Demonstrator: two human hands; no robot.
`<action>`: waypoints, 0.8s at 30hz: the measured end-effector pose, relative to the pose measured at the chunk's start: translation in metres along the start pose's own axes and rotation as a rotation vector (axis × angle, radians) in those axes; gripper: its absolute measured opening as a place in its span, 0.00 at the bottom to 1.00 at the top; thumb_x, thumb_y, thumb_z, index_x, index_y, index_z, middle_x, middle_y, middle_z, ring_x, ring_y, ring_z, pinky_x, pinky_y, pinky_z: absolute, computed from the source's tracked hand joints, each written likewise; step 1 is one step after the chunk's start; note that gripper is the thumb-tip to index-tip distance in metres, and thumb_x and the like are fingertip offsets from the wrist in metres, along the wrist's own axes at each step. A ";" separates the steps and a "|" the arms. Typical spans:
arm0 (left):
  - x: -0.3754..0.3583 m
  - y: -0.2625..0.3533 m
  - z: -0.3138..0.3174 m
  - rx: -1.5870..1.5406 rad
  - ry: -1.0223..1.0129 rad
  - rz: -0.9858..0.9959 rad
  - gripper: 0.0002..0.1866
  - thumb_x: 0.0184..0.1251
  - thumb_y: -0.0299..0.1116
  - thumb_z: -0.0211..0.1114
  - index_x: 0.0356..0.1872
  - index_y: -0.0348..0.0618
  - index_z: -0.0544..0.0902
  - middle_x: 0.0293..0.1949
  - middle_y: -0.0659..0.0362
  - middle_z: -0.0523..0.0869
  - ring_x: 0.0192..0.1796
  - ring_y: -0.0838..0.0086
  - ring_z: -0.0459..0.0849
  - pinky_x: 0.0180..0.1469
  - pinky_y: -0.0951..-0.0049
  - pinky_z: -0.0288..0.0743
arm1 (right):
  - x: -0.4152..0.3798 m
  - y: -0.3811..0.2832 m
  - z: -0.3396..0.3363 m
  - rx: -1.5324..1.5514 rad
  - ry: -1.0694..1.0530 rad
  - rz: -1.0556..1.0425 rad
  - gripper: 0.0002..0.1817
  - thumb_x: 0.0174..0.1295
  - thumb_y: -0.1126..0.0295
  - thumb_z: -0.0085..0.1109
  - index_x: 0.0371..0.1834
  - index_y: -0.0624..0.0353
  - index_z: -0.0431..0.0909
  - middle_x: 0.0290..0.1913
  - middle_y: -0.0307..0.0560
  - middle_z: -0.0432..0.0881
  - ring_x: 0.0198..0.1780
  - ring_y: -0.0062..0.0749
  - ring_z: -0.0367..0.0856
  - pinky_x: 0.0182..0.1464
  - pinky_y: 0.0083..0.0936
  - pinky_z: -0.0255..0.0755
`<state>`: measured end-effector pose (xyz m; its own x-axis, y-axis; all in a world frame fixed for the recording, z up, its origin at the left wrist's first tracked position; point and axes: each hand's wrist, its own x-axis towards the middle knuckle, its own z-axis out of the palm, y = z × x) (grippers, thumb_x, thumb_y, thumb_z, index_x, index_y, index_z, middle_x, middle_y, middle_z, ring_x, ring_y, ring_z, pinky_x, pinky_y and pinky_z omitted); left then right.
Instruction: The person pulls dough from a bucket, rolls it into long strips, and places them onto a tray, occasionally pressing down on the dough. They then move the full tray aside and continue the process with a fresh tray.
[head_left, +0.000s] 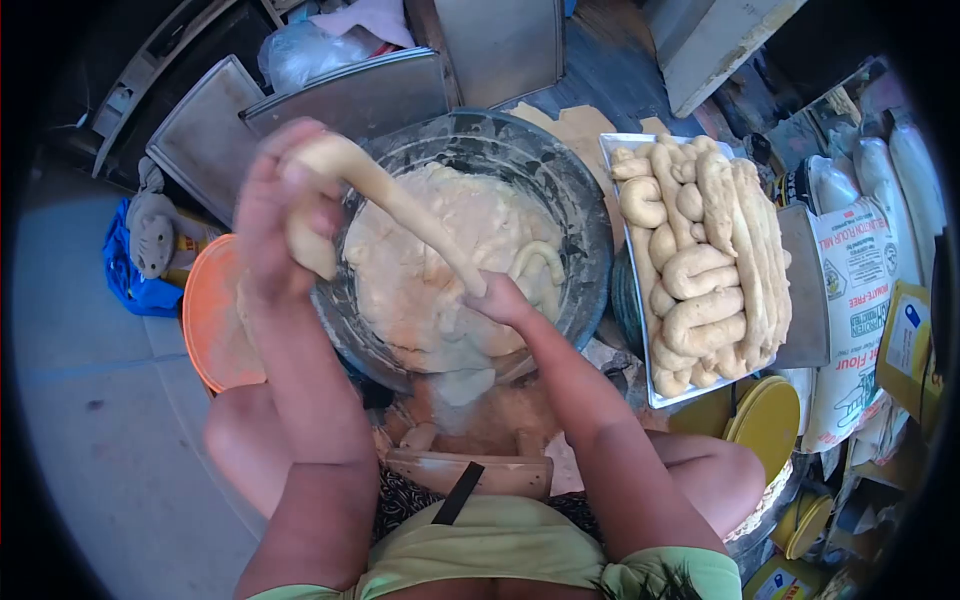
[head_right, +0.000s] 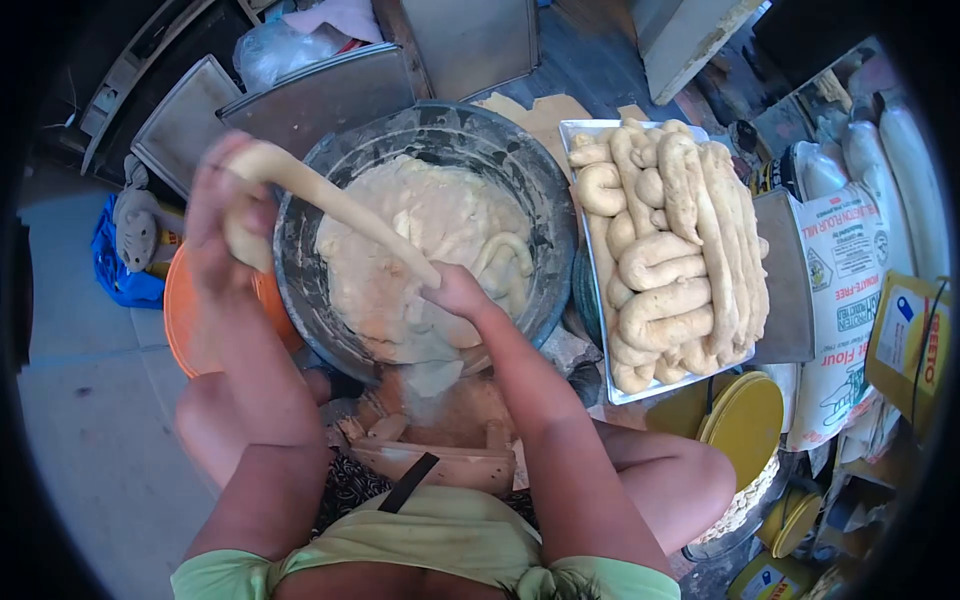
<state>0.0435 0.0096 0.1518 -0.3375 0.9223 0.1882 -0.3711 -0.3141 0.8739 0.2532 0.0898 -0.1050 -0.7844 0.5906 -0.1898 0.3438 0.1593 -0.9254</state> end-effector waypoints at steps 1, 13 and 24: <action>0.007 0.012 -0.006 -0.048 0.016 0.111 0.23 0.62 0.32 0.57 0.57 0.37 0.68 0.39 0.54 0.77 0.32 0.82 0.71 0.33 0.82 0.69 | -0.009 0.003 -0.002 0.122 -0.074 0.034 0.20 0.52 0.62 0.65 0.44 0.62 0.74 0.32 0.46 0.80 0.36 0.38 0.80 0.41 0.30 0.72; -0.010 0.038 0.151 -0.207 -0.585 0.307 0.40 0.57 0.32 0.59 0.68 0.33 0.48 0.44 0.44 0.74 0.32 0.75 0.74 0.32 0.78 0.70 | -0.195 -0.181 -0.237 -0.779 0.161 -0.336 0.12 0.46 0.75 0.63 0.34 0.61 0.74 0.36 0.51 0.73 0.43 0.47 0.73 0.47 0.36 0.67; -0.049 -0.081 0.288 0.649 -1.253 -0.143 0.22 0.55 0.30 0.57 0.55 0.43 0.73 0.44 0.49 0.81 0.46 0.58 0.81 0.48 0.65 0.72 | -0.246 -0.079 -0.295 -0.792 0.373 -0.181 0.16 0.45 0.83 0.49 0.39 0.59 0.77 0.51 0.49 0.76 0.55 0.46 0.70 0.60 0.35 0.62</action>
<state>0.3390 0.0544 0.2007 0.7748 0.6304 0.0488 0.2368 -0.3609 0.9020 0.5711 0.1651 0.1119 -0.6899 0.7002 0.1836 0.5953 0.6931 -0.4064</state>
